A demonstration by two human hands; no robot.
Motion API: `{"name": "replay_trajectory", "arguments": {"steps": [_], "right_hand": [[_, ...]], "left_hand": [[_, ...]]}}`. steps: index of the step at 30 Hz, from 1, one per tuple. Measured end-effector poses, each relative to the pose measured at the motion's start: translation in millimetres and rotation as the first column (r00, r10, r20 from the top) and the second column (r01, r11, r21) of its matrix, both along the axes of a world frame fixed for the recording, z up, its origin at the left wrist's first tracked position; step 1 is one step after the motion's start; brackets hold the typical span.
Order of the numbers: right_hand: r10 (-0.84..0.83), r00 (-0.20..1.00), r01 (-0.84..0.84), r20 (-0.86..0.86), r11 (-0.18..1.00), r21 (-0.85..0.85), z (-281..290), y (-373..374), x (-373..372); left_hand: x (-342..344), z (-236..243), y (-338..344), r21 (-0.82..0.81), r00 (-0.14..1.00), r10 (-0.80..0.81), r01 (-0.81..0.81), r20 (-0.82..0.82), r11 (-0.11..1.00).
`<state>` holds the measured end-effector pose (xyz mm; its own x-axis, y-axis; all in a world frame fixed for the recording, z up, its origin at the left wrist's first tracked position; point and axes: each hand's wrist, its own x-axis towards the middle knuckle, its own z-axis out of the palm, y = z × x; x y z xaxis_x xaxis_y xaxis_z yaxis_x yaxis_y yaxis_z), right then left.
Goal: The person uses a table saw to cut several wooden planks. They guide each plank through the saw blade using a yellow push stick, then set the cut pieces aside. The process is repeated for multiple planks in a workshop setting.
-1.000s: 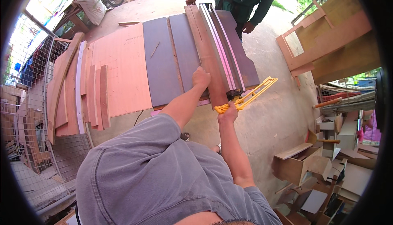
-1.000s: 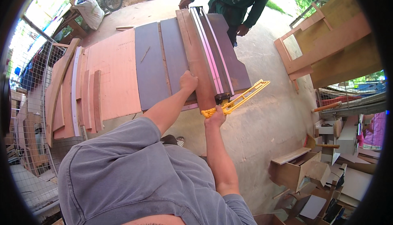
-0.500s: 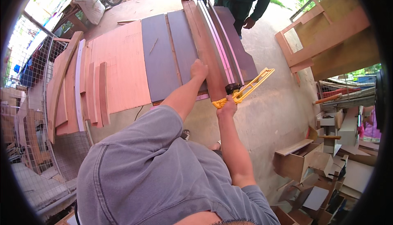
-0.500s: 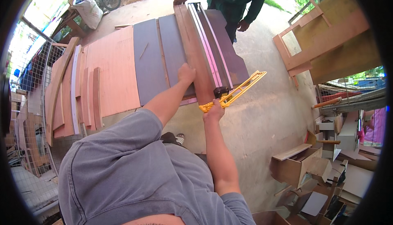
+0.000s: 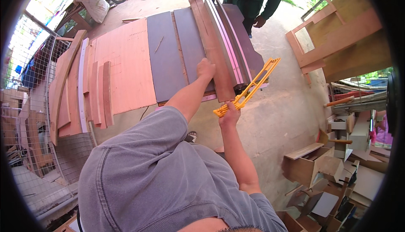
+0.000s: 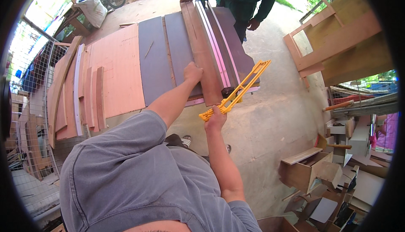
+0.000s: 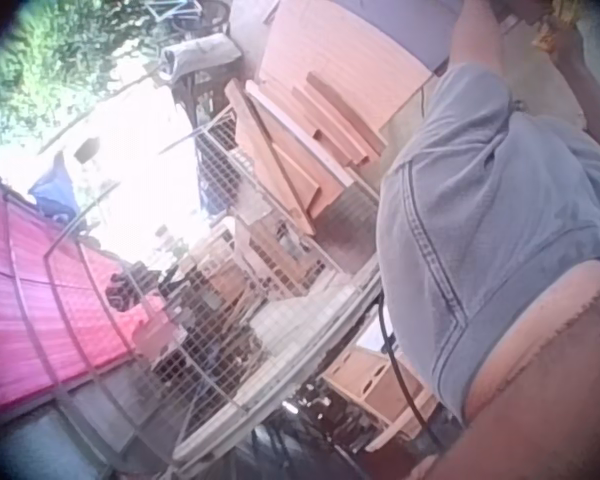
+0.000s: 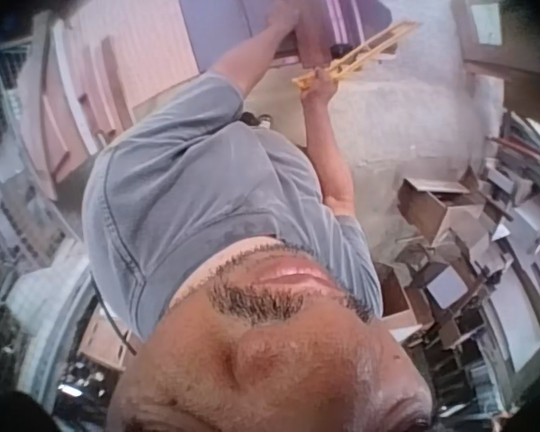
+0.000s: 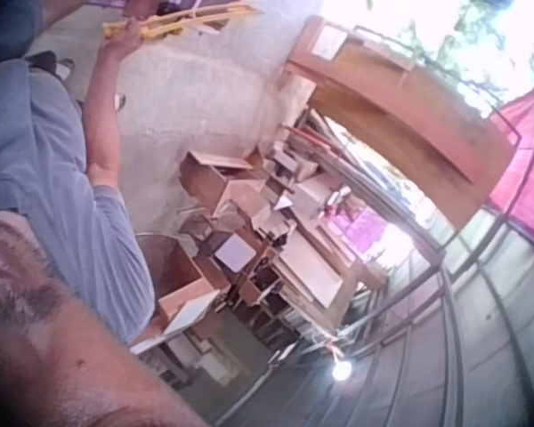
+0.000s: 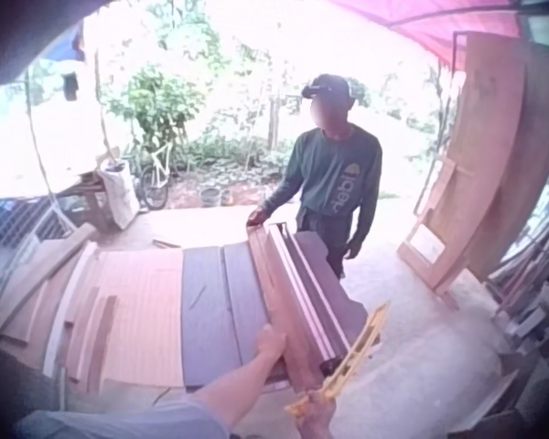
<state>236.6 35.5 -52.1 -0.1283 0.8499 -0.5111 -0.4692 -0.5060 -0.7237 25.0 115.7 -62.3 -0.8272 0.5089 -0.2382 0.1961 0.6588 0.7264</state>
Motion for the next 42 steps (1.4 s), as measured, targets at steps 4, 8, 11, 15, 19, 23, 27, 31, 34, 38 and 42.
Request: {"name": "replay_trajectory", "arguments": {"steps": [4, 8, 11, 15, 19, 23, 27, 31, 34, 38, 42], "right_hand": [[-0.003, 0.999, 0.007, -0.050, 0.998, 0.068, 3, -2, -4], [0.036, 0.998, -0.032, -0.043, 0.994, 0.100, 7, 1, -6], [0.063, 0.997, -0.057, -0.054, 0.992, 0.115, 7, 3, -7], [0.059, 0.997, -0.052, -0.048, 0.990, 0.128, 3, 6, -11], [0.083, 0.994, -0.071, -0.073, 0.986, 0.153, 2, 10, -12], [0.064, 0.996, -0.054, -0.061, 0.987, 0.153, 6, 12, -18], [0.052, 0.997, -0.041, -0.064, 0.985, 0.169, 5, 16, -23], [0.085, 0.994, -0.070, -0.068, 0.977, 0.203, -2, 16, -17], [0.135, 0.988, -0.119, -0.069, 0.972, 0.204, 0, 19, -8], [0.309, 0.891, -0.400, 0.332, 0.880, 0.255, 34, 10, 59], [0.382, 0.541, -0.690, 0.749, 0.710, 0.137, 97, -40, 174]], "left_hand": [[-2, -3, 3, 0.004, 1.000, 0.010, -0.010, -0.001, 1.000], [-6, -5, 7, -0.004, 0.999, 0.017, -0.017, -0.030, 1.000], [-10, -6, 8, -0.005, 0.999, 0.008, -0.008, -0.039, 1.000], [-12, -5, 10, 0.007, 0.999, 0.014, -0.013, -0.041, 1.000], [-15, -6, 11, 0.008, 0.999, 0.016, -0.016, -0.050, 1.000], [-12, -5, 10, 0.032, 0.998, 0.042, -0.040, -0.056, 0.999], [13, -7, -15, 0.069, 0.997, -0.034, 0.039, -0.072, 0.997], [36, -8, -32, 0.067, 0.998, -0.045, 0.047, -0.035, 0.997], [36, -7, -25, 0.032, 0.999, -0.015, 0.016, -0.050, 0.999], [37, -11, -23, 0.011, 0.997, 0.016, -0.015, -0.075, 1.000], [37, -15, -24, 0.050, 0.998, 0.029, -0.026, -0.048, 0.998]]}}
